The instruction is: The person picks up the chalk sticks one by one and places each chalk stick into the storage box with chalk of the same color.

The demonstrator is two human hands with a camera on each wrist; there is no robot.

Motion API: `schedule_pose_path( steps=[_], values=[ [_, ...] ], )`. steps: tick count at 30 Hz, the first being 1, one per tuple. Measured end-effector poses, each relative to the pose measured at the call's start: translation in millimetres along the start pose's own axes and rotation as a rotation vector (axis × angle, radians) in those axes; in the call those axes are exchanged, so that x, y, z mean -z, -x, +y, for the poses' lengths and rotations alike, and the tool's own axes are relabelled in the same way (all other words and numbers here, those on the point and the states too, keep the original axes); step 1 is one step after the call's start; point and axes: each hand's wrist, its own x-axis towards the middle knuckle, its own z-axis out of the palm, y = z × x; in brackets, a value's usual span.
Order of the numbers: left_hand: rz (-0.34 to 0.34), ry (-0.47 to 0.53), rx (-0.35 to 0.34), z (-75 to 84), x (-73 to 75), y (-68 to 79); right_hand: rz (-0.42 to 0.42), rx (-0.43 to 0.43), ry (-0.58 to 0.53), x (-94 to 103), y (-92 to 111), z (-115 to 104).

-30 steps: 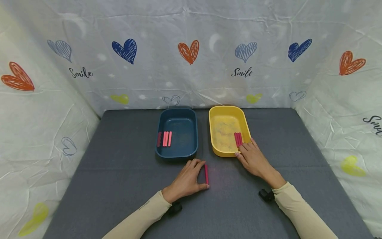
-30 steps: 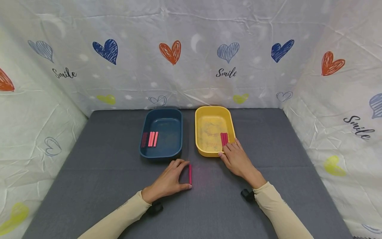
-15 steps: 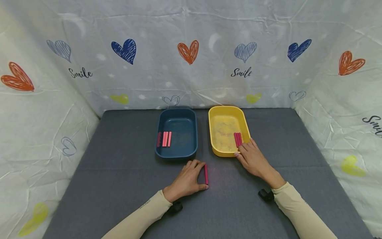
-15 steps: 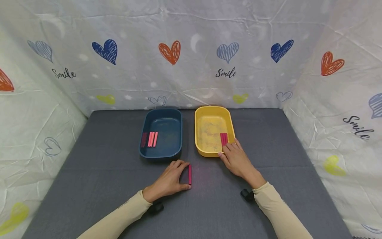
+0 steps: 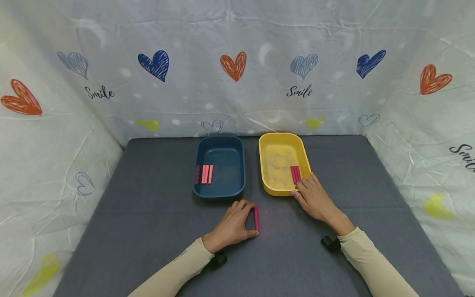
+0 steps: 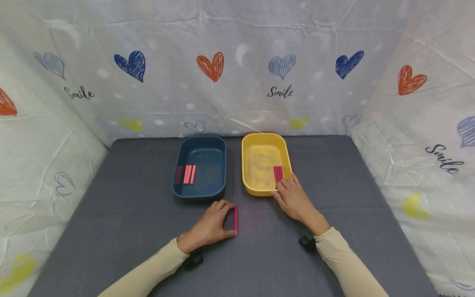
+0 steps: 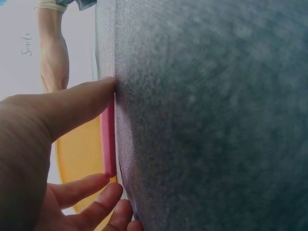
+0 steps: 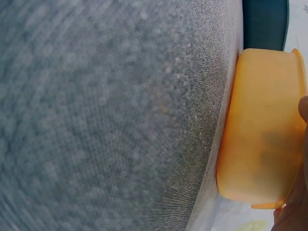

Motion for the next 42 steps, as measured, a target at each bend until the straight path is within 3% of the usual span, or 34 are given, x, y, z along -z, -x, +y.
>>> schedule_pose_path(
  steps=[17,24,42],
  values=[
    [0.048,0.054,-0.030,9.5,9.5,0.9,0.013,0.004,0.016,-1.3,1.5,0.8],
    [0.107,0.057,-0.054,19.1,22.7,0.9,0.027,0.007,0.005,-2.8,1.1,-0.1],
    [0.184,0.065,-0.056,36.6,60.2,-4.6,0.006,0.004,0.007,-1.0,-0.2,-1.9]
  ],
)
